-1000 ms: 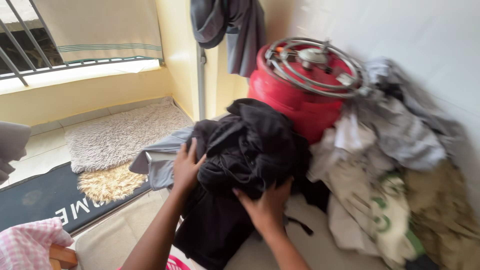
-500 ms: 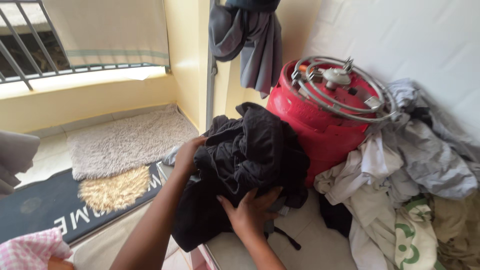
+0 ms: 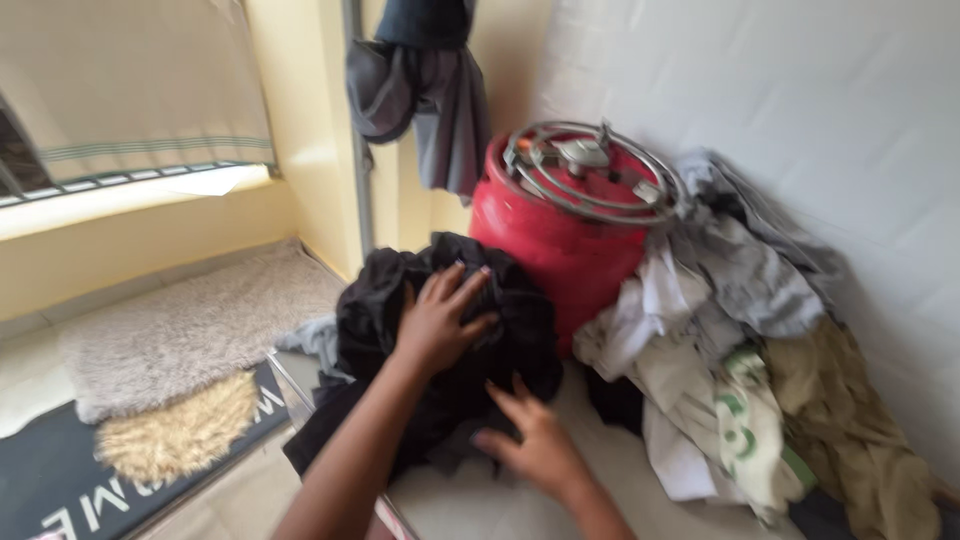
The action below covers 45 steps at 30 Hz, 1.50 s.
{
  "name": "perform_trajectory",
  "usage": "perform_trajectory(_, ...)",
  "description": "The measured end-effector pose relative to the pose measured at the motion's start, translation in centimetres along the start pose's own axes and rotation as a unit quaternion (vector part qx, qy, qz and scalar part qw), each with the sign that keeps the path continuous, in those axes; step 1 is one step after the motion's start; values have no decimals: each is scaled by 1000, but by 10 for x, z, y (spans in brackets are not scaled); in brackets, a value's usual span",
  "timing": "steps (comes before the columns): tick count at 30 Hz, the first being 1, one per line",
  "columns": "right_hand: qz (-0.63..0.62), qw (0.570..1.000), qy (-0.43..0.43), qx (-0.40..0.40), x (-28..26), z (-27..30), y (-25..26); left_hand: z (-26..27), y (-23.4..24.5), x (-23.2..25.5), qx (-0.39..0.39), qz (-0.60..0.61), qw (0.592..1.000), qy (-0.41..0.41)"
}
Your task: The person removes clothes from a pink laundry basket and folds them one by one on a tiled floor. They handle several shirts and tops, smoothing and folding each item before placing it in a growing pile.
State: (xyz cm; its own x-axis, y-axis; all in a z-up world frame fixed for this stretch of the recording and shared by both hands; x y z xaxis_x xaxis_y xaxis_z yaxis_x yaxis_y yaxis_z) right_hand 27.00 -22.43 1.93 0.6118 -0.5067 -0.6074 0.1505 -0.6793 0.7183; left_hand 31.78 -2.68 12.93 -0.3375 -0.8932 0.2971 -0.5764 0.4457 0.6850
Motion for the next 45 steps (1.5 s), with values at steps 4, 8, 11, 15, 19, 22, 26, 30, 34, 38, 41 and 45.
perform_trajectory(4,-3,974,-74,213,41,51,74,8,19,13,16,-46,999,13)
perform_trajectory(8,314,863,-120,377,92,110,151,17,39,83,217,-100,971,-25)
perform_trajectory(11,487,768,-192,369,124,146,174,28,18,153,150,5,977,-152)
perform_trajectory(15,266,865,-236,354,144,197,184,65,-71,235,-241,168,954,54)
perform_trajectory(19,160,899,-66,402,130,283,199,97,-146,279,-318,535,733,275)
perform_trajectory(22,57,962,-70,257,121,356,217,118,-185,316,-324,663,512,439)
perform_trajectory(26,160,955,-8,251,96,443,269,136,-212,375,-279,773,419,387)
perform_trajectory(30,350,841,-63,408,79,514,332,147,-232,418,-282,831,434,203)
perform_trajectory(34,339,913,-100,205,86,546,341,159,-235,401,-233,699,649,193)
perform_trajectory(38,157,950,-220,159,109,551,330,195,-211,387,-154,299,915,224)
perform_trajectory(41,130,935,-143,296,123,532,314,221,-198,413,-164,181,968,57)
perform_trajectory(45,344,883,-93,307,162,494,291,245,-182,450,-121,134,958,-221)
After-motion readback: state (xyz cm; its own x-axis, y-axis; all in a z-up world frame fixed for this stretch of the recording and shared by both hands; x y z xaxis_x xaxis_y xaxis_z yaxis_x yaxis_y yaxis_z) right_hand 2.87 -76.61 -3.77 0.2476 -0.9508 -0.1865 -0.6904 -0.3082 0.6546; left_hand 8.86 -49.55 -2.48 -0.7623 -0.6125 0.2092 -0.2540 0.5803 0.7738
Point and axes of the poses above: each hand's wrist, its own z-axis away from the middle knuckle, its own y-axis out of the back of the hand, x = y × z, the point moved 3 cm from there along -z, towards the middle knuckle, and after that the axes turned 2 degrees about y, right-handed, at the moved point
